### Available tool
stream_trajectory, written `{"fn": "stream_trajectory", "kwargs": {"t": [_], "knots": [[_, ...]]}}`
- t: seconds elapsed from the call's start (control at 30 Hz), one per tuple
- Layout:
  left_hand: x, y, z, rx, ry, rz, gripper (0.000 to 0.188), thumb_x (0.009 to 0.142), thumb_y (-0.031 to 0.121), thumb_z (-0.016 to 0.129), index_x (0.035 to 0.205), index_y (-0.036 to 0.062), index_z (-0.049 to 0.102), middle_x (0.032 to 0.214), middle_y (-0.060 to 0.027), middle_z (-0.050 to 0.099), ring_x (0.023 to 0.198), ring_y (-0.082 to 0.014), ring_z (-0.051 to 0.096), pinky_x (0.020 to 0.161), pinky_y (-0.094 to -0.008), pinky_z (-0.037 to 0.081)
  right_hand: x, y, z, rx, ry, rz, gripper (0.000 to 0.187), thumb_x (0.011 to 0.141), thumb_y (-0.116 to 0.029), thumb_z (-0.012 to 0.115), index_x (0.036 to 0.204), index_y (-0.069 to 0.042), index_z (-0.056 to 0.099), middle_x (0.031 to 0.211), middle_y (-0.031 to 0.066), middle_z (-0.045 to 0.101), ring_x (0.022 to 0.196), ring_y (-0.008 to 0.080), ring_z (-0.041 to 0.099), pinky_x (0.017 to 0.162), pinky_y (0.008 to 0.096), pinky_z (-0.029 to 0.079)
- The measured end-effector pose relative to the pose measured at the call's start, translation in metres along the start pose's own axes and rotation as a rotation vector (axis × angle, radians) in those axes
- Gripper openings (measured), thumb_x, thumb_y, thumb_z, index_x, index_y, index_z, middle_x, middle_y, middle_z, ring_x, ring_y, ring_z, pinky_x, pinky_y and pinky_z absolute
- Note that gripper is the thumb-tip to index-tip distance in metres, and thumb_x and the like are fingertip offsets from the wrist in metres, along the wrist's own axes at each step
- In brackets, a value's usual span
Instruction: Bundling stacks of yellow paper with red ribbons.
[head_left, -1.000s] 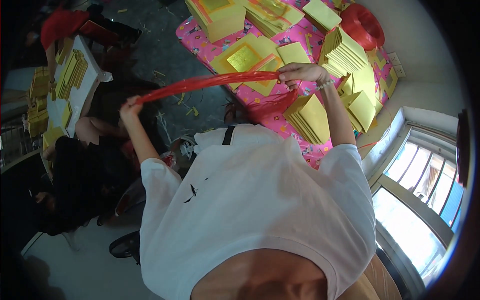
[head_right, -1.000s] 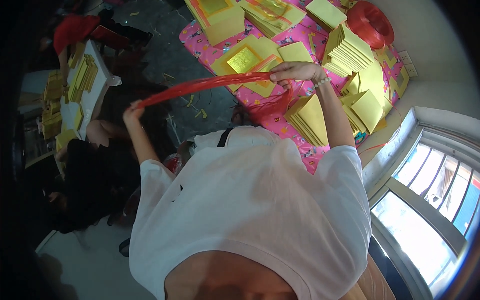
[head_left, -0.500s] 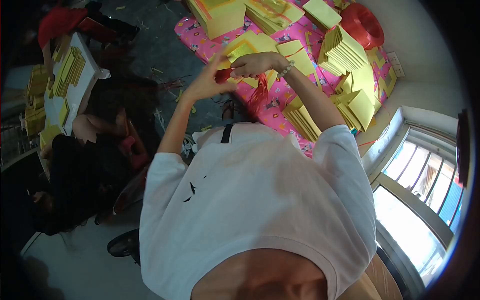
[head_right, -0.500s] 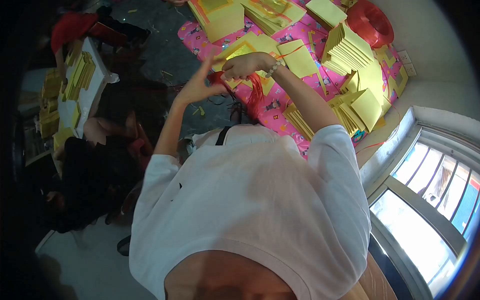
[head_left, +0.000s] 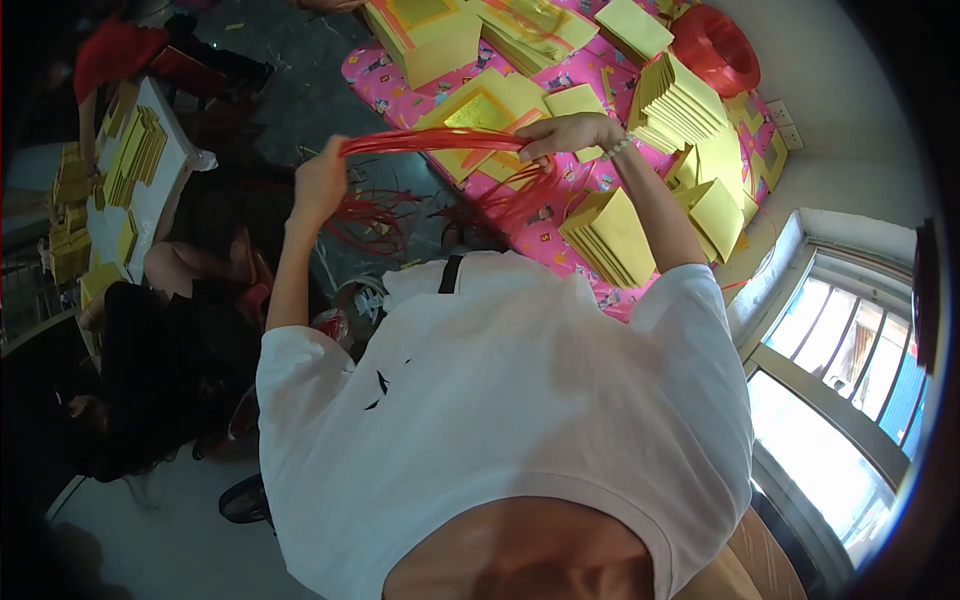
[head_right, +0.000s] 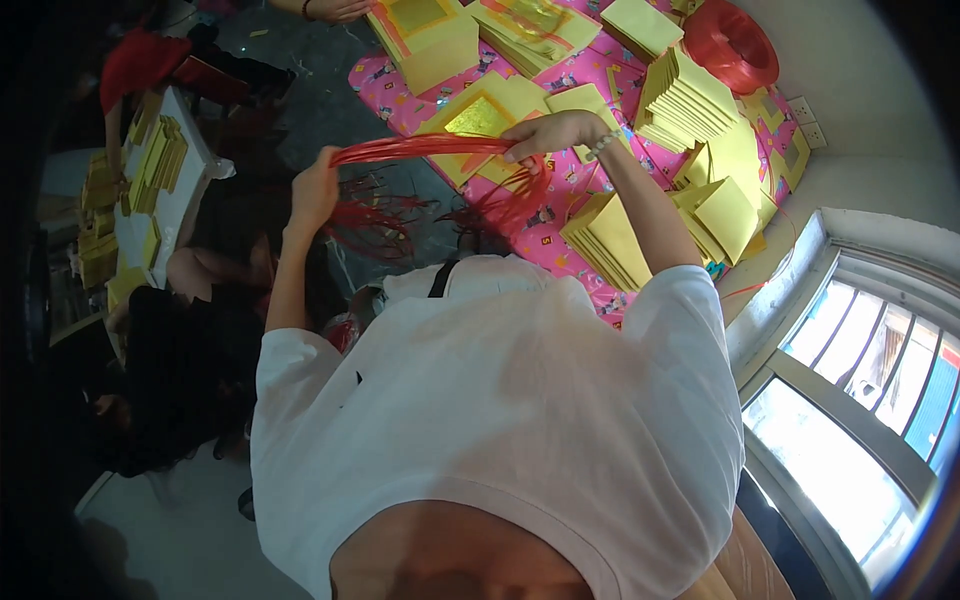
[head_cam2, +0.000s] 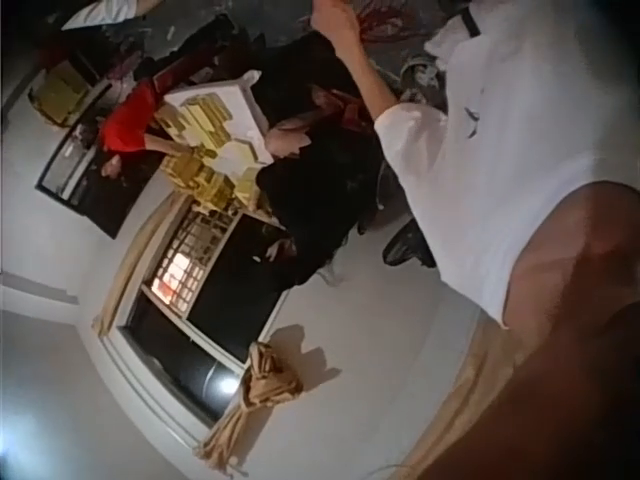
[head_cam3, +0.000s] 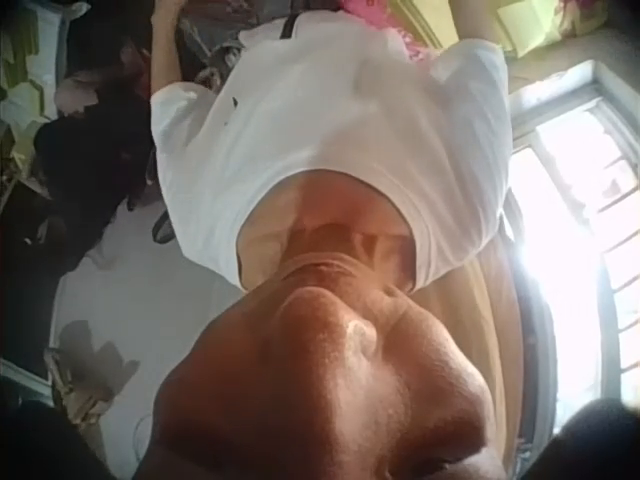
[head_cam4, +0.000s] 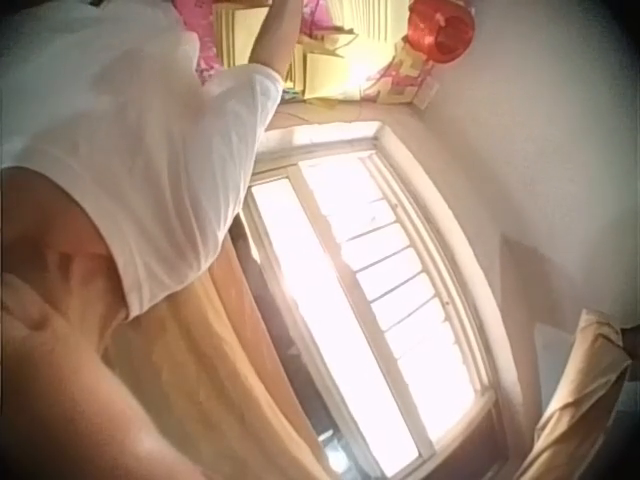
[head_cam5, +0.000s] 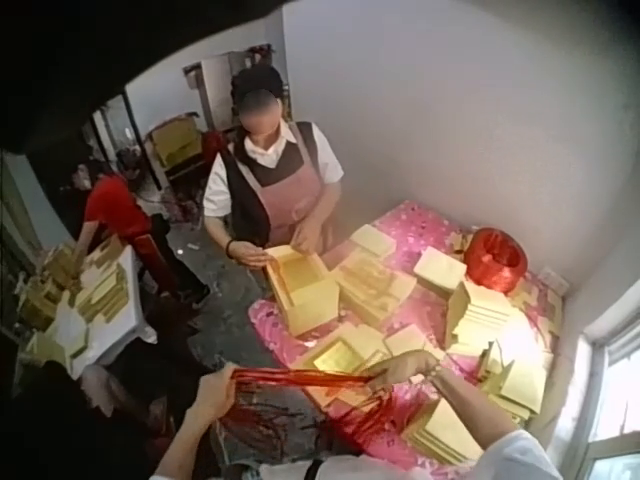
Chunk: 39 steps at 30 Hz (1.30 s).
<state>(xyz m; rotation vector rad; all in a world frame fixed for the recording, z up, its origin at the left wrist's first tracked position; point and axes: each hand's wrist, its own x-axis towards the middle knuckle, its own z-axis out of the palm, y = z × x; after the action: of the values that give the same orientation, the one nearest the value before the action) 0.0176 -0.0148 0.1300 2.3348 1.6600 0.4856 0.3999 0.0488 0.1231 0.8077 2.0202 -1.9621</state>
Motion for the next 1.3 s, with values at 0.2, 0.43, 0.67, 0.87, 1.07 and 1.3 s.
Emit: {"fn": "stream_trajectory", "kwargs": {"t": [0.2,0.43,0.67,0.87,1.07,1.3], "knots": [[-0.059,-0.081,0.032,-0.003,0.046,-0.212,0.018,0.084,0.008,0.044,0.101,0.0084,0.047,0.079,-0.0211,0.058,0.074,-0.0405,0.056,0.06,-0.047,0.043,-0.014,0.002,-0.001,0.041,0.082,0.047,0.028,0.089,-0.029,0.046,0.091,-0.001,0.05,0.072,0.0004,0.047,0.063,0.0095,0.045,0.06,0.0229,0.04],[-0.037,-0.054,0.072,0.017,-0.181,0.16,0.064,0.071,0.035,0.065,0.123,0.0068,0.039,0.113,-0.0179,0.05,0.104,-0.037,0.047,0.087,-0.042,0.035,0.019,-0.025,-0.003,-0.09,0.102,0.168,0.033,0.088,-0.03,0.044,0.091,0.002,0.05,0.074,0.003,0.048,0.062,0.0126,0.045,0.056,0.0266,0.04],[0.051,0.11,0.056,-0.328,-0.145,0.44,0.042,0.077,0.023,0.058,0.11,0.0003,0.044,0.09,-0.0217,0.056,0.091,-0.0354,0.052,0.079,-0.0419,0.039,0.037,-0.064,0.003,-0.197,0.046,0.138,0.03,0.089,-0.028,0.046,0.088,0.001,0.05,0.068,0.0019,0.047,0.061,0.011,0.045,0.057,0.0248,0.041],[0.038,0.065,0.043,-0.022,-0.154,0.244,0.017,0.077,0.005,0.047,0.094,0.0016,0.046,0.071,-0.0201,0.057,0.068,-0.0389,0.054,0.064,-0.0464,0.041,0.01,-0.017,-0.012,-0.05,-0.059,0.043,0.03,0.088,-0.03,0.049,0.086,-0.001,0.051,0.064,-0.001,0.047,0.063,0.0077,0.046,0.06,0.0226,0.038],[-0.019,-0.039,0.043,-0.014,-0.039,-0.085,0.018,0.081,0.006,0.045,0.099,0.0065,0.047,0.076,-0.0196,0.058,0.069,-0.0404,0.055,0.06,-0.0483,0.041,-0.019,0.024,-0.025,-0.067,-0.049,0.15,0.027,0.088,-0.031,0.048,0.08,-0.005,0.048,0.065,-0.0022,0.044,0.064,0.0076,0.045,0.06,0.0241,0.039],[-0.055,-0.093,0.104,0.059,-0.388,-0.113,0.027,0.082,0.021,0.051,0.106,0.0072,0.045,0.094,-0.0179,0.057,0.088,-0.0374,0.054,0.072,-0.0493,0.041,-0.013,0.012,-0.016,-0.057,0.17,0.231,0.027,0.088,-0.027,0.047,0.086,0.0,0.05,0.067,-0.0005,0.043,0.058,0.0116,0.044,0.054,0.0261,0.041]]}}
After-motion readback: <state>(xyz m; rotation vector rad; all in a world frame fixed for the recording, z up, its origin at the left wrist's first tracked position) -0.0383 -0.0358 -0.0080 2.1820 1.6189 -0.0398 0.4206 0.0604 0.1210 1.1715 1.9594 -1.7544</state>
